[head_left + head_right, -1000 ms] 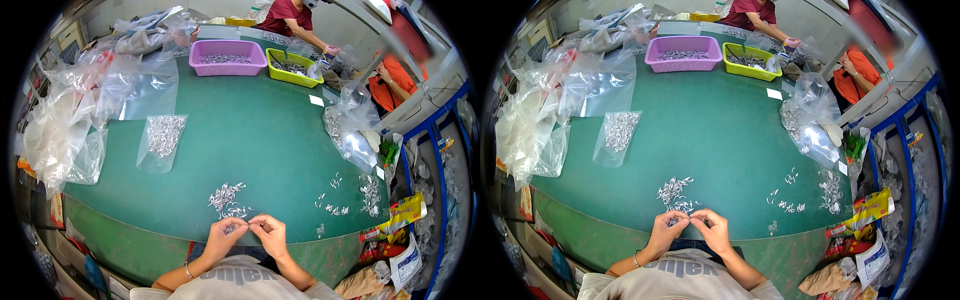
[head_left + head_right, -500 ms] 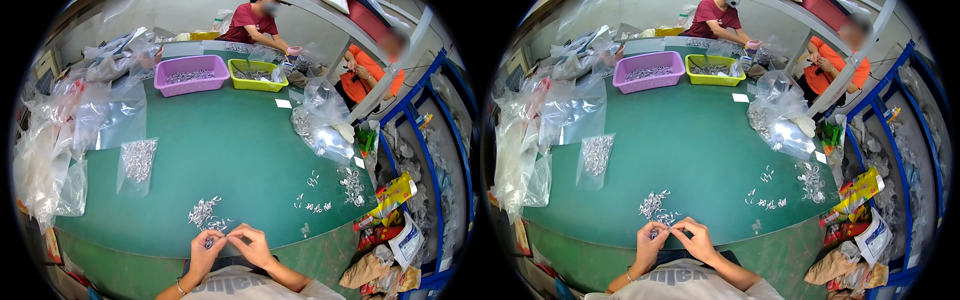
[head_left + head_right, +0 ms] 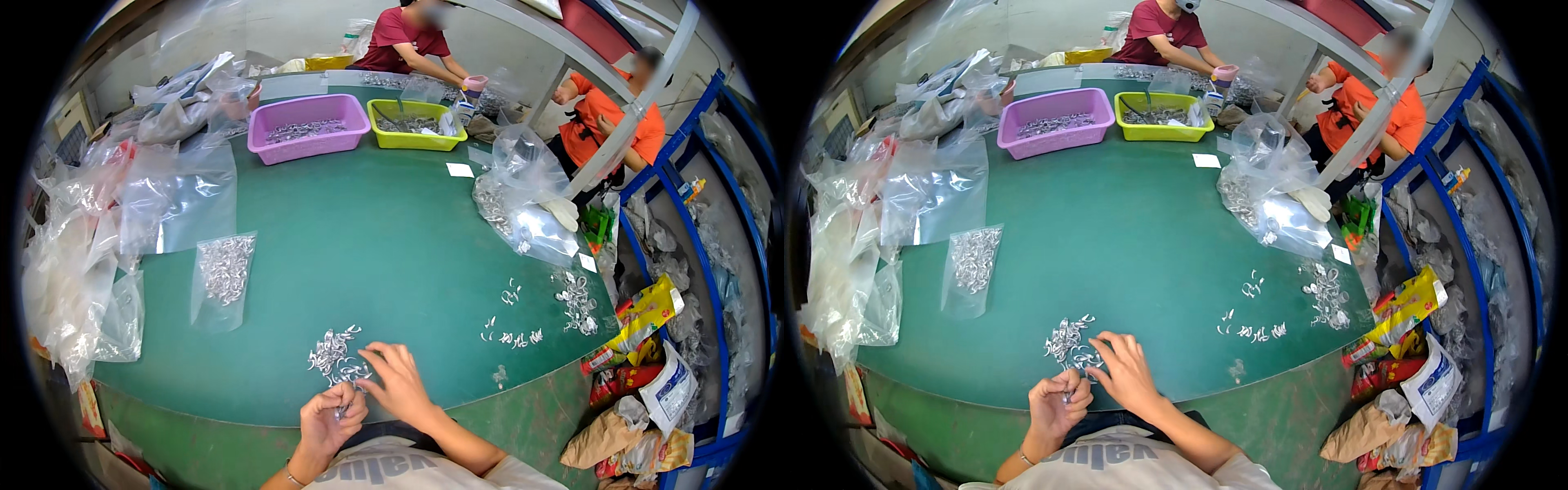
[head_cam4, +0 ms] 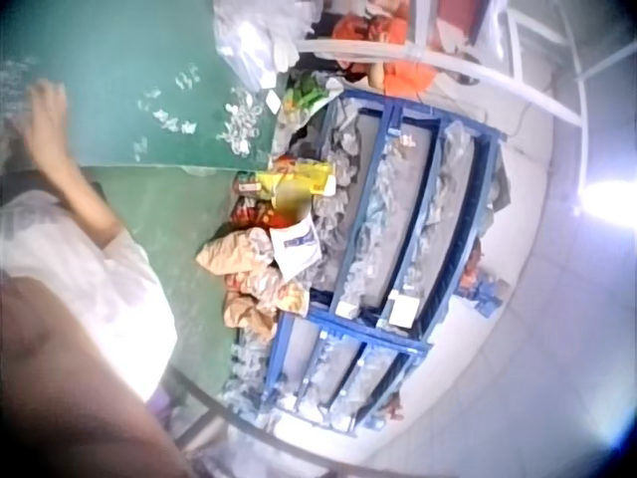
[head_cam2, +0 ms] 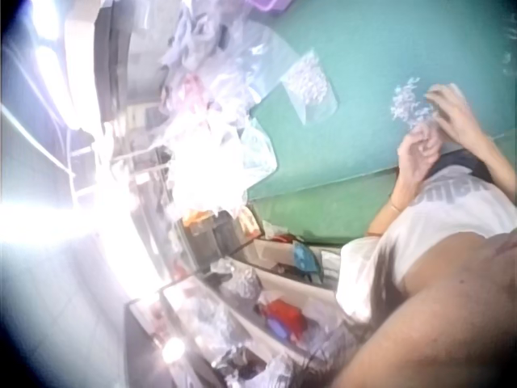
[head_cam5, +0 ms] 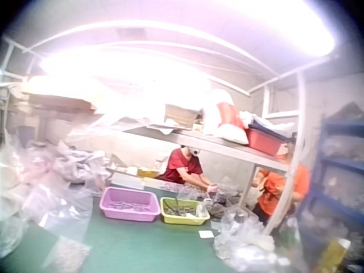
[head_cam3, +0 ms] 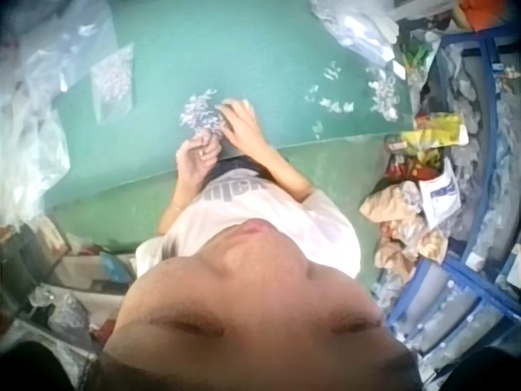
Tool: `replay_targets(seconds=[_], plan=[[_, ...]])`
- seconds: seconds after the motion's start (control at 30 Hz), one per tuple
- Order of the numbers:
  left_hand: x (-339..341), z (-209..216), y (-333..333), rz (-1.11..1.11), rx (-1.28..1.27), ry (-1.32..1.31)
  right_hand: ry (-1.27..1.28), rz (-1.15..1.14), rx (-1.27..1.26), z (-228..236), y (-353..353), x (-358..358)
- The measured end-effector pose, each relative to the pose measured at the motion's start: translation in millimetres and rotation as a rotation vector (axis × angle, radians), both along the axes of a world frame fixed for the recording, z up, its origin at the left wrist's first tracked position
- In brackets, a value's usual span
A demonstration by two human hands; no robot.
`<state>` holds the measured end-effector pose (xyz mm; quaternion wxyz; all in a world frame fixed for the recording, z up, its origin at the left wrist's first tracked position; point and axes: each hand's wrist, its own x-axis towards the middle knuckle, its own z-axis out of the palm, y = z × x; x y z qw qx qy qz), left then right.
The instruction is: The person sits at a green workbench and repeatedly picks up small, silver, curved metal pieces from a pile. They manipulate each piece with both hands, seemingly inspecting or adjusting it, before placing it back onto the table. The process is repetitive and involves handling the small components one by one.
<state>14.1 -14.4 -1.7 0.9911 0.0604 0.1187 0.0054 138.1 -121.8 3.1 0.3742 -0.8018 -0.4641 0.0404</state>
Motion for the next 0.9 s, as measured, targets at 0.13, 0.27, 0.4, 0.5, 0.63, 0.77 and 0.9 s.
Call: replay_targets(seconds=[0.13, 0.27, 0.4, 0.5, 0.63, 0.77, 0.9], plan=[[1.4, -1.7, -2.0, 0.082, 0.134, 0.08, -0.056, 0.063, -0.044, -13.3, 6.2, -5.2], [5.1, 3.9, -8.3, 0.175, 0.33, 0.282, -0.076, 0.086, -0.011, -19.8, 6.4, -1.3], [6.9, 4.0, -11.8, 0.193, 0.423, 0.338, -0.048, 0.074, 0.03, -17.6, 7.0, 1.5], [0.3, 3.3, -8.8, 0.23, 0.371, 0.29, 0.019, 0.002, 0.183, -17.9, 6.6, 4.5], [2.9, -0.4, -6.1, 0.248, 0.456, 0.302, 0.46, -0.037, 0.235, -9.5, 4.5, 6.5], [4.3, 4.2, -15.3, 0.205, 0.505, 0.409, 1.453, -0.072, 0.588, -9.8, -8.3, 1.5], [9.4, 4.9, -23.8, 0.254, 0.926, 0.38, 1.625, -0.065, 0.605, -5.1, -8.9, -7.7]])
